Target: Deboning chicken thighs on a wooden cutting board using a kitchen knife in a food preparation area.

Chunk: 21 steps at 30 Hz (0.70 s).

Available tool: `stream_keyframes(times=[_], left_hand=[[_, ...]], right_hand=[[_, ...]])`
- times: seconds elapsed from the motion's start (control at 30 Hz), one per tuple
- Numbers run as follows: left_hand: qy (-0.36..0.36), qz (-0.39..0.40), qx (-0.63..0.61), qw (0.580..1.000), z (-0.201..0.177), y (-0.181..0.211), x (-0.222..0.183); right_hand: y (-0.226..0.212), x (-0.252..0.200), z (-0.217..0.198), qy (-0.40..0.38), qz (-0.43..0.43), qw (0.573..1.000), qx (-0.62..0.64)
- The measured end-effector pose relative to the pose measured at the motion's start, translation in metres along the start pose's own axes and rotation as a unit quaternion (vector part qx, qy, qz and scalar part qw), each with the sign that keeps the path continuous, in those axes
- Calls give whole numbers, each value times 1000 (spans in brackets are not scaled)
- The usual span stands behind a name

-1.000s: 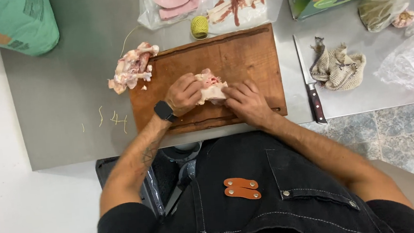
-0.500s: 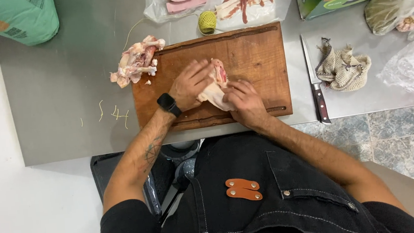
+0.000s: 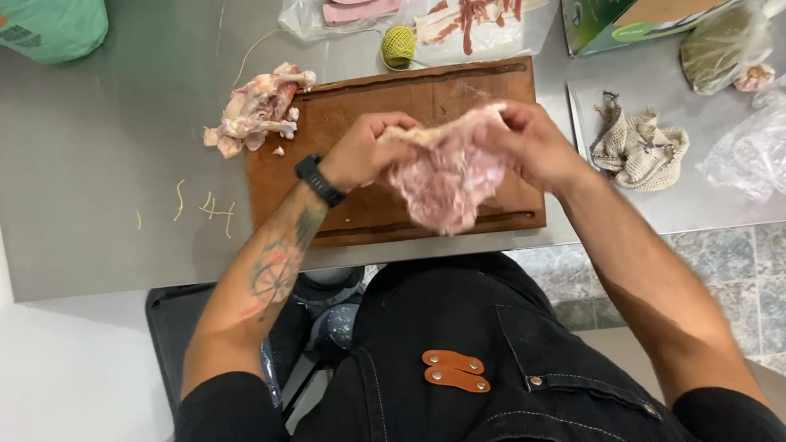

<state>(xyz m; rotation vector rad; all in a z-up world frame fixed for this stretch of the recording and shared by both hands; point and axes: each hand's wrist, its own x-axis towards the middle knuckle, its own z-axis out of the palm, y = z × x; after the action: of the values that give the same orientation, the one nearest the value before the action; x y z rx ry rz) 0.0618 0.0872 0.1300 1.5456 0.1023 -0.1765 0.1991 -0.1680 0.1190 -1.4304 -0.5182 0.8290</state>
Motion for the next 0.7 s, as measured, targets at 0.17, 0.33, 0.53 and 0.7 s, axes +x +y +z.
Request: stream_keyframes(times=[0.17, 0.33, 0.53, 0.7], left_hand=[[191, -178, -27, 965, -10, -189, 63], [247, -166, 142, 944, 35, -121, 18], [220, 60, 23, 973, 47, -96, -2], [218, 75, -86, 969, 39, -53, -19]], right_hand=[[79, 37, -15, 57, 241, 968, 31], [36, 17, 16, 69, 157, 985, -32], [36, 5, 16, 43, 13, 999, -15], [23, -19, 24, 65, 51, 993, 84]])
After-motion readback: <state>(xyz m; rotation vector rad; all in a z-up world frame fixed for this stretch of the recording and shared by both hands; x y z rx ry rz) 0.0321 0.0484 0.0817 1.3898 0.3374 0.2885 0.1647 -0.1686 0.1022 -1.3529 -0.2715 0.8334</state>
